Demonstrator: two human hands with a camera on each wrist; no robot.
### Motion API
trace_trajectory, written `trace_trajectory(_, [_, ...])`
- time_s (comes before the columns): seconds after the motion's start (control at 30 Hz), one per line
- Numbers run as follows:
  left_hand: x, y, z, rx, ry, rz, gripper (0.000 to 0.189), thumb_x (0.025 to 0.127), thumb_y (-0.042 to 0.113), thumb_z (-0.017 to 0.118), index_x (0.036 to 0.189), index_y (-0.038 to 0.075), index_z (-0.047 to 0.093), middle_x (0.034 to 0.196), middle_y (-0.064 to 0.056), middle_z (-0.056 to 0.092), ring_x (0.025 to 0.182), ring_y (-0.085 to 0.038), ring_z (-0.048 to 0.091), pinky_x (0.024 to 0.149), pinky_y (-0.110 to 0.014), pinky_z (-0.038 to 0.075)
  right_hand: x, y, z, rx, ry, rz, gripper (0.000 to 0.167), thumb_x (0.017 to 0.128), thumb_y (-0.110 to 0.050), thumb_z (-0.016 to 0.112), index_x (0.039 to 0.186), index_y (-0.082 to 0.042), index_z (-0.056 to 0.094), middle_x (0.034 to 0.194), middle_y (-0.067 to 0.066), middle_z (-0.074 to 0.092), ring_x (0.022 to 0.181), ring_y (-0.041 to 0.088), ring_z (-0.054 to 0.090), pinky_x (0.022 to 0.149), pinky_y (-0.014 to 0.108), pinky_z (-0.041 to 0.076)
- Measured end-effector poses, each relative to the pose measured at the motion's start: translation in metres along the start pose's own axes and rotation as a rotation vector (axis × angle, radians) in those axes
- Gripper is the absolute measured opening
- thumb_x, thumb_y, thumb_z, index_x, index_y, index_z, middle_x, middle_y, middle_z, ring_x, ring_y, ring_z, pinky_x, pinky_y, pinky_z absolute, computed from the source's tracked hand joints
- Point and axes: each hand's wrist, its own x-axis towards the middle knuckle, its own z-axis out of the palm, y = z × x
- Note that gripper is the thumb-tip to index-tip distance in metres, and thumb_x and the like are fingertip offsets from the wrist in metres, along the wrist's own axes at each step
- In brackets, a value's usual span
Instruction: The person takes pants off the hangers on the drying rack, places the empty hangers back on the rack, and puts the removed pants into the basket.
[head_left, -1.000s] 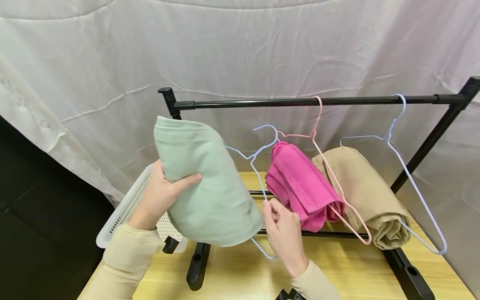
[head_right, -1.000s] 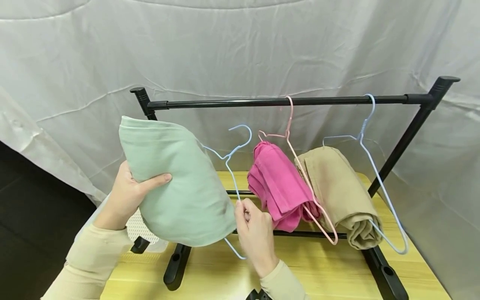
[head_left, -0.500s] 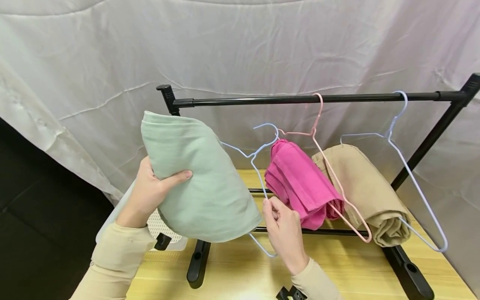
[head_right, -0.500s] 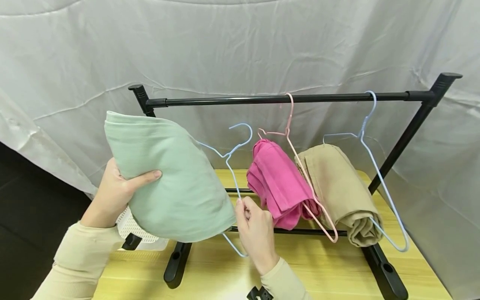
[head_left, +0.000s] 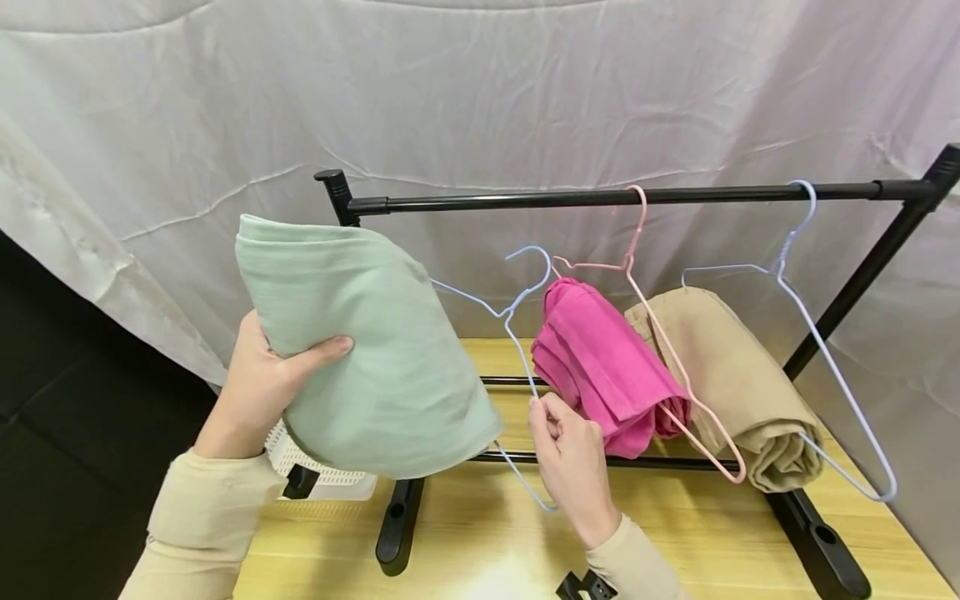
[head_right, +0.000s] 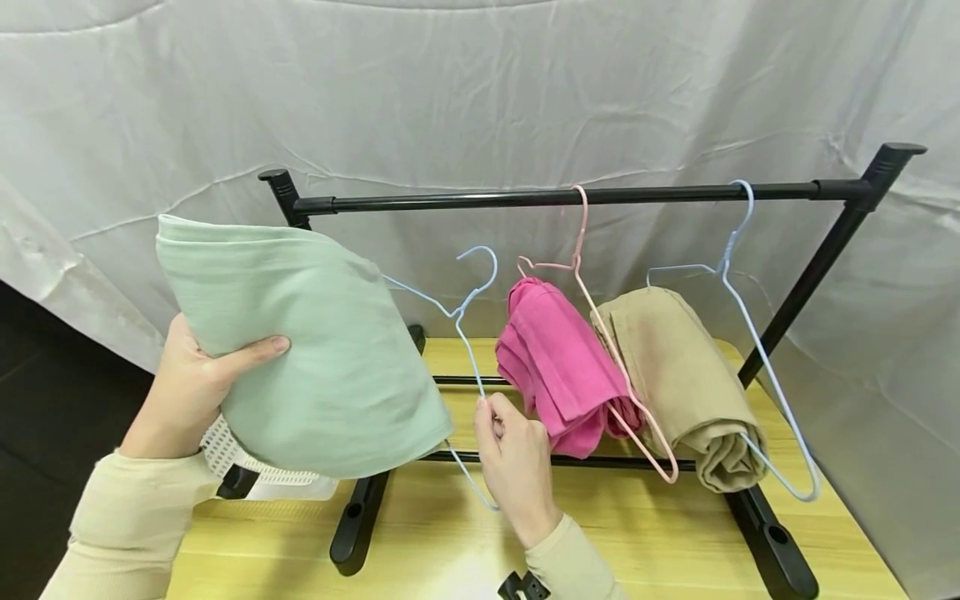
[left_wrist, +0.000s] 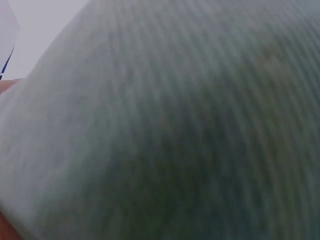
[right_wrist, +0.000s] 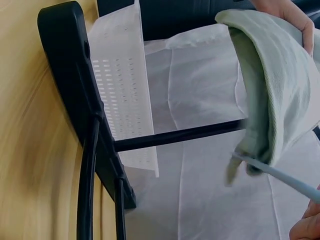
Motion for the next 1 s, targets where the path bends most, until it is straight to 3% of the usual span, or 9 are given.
trace_trajectory(0.57, [-0.012, -0.002, -0.034, 0.334, 0.037, -0.038, 0.051, 0.087, 0.004, 0.088, 0.128, 0.024, 0.065, 0.115, 0.016, 0.071, 0.101, -0.003, 0.068, 0.084, -0.014, 0.056, 0.000, 0.001, -0.002, 0.020, 0.010, -0.020, 0.041, 0.109, -0.015, 0.060, 0.071, -0.020, 0.046, 0.059, -0.017, 0.021, 0.055, -0.006, 0.016, 0.046, 0.018, 0.017])
trace_trajectory(0.8, [-0.015, -0.004, -0.048, 0.414, 0.047, -0.035, 0.054, 0.087, 0.004, 0.087, 0.128, 0.027, 0.062, 0.116, 0.020, 0.068, 0.102, 0.000, 0.066, 0.084, -0.011, 0.053, -0.002, 0.002, 0.000, 0.040, -0.004, -0.021, 0.041, 0.109, -0.014, 0.061, 0.072, -0.020, 0.046, 0.059, -0.017, 0.021, 0.054, -0.006, 0.016, 0.045, 0.017, 0.017])
trace_trajectory(1.0, [-0.015, -0.007, -0.058, 0.426, 0.053, -0.038, 0.053, 0.086, 0.003, 0.088, 0.126, 0.027, 0.063, 0.114, 0.022, 0.068, 0.099, 0.002, 0.066, 0.082, -0.011, 0.053, -0.003, 0.002, -0.002, 0.045, 0.001, -0.021, 0.040, 0.110, -0.014, 0.060, 0.073, -0.020, 0.047, 0.059, -0.017, 0.021, 0.054, -0.006, 0.016, 0.045, 0.017, 0.018])
